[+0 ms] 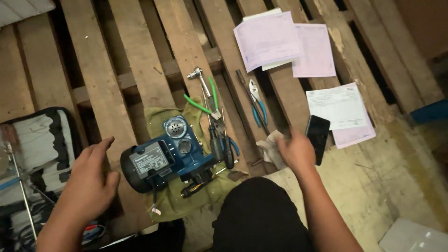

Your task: The person disassembles a small electric motor by removing screws from the end cap, then reassembles it by placing the end cap back and tightening the screws. The person also wipes the motor body with a cloth.

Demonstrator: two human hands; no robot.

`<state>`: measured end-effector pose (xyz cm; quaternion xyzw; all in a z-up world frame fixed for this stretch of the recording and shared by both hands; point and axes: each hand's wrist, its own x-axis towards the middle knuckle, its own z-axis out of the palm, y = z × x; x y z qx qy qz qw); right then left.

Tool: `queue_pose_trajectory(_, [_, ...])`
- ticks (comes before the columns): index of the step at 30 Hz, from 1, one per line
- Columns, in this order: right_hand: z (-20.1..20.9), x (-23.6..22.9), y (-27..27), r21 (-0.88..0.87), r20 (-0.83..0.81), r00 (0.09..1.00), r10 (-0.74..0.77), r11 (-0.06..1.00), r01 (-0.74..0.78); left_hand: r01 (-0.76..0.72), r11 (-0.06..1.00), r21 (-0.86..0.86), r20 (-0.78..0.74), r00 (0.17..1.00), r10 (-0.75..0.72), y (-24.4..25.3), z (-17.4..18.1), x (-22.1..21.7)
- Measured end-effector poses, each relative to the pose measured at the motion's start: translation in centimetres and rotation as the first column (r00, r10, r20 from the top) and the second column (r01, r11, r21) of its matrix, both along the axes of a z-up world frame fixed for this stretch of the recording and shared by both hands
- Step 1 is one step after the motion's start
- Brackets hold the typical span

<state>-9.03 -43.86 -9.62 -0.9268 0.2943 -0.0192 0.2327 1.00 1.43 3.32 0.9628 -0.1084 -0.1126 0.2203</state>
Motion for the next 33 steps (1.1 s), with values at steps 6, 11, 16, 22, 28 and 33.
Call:
queue_pose_trajectory(6, [-4.8,-6.6,-0.7,-0.215,0.138,0.968,0.21,0.96,-0.178,0.099,0.995,-0.026,0.146,0.985,-0.094,0.2,-0.5,-1.1])
queue_pose_trajectory(11, [-3.9,-6.8,-3.8,0.108,0.359,0.933,-0.03,0.994,-0.009,0.068,0.996,-0.053,0.123,0.99,-0.061,-0.2,3.8,-2.8])
queue_pose_trajectory(16, [11.9,-6.7,-2.5,0.438,0.453,0.879,-0.15,0.896,-0.073,0.127,0.976,-0.175,0.2,0.976,-0.091,-0.1,4.1,-2.9])
queue_pose_trajectory(22, [18.1,-7.6,15.0,0.153,0.525,0.85,0.038,0.979,-0.138,0.173,0.954,-0.246,0.154,0.978,-0.138,-0.5,2.7,-3.0])
queue_pose_trajectory(28, [0.8,-4.0,30.6,0.356,0.478,0.877,-0.042,0.922,-0.15,0.116,0.991,-0.068,-0.131,0.984,-0.124,-0.1,2.0,-1.4])
queue_pose_trajectory(33, [-1.3,-2.0,32.0,0.096,0.613,0.762,0.21,0.937,-0.335,0.152,0.988,0.032,-0.269,0.953,-0.138,0.4,1.9,-1.2])
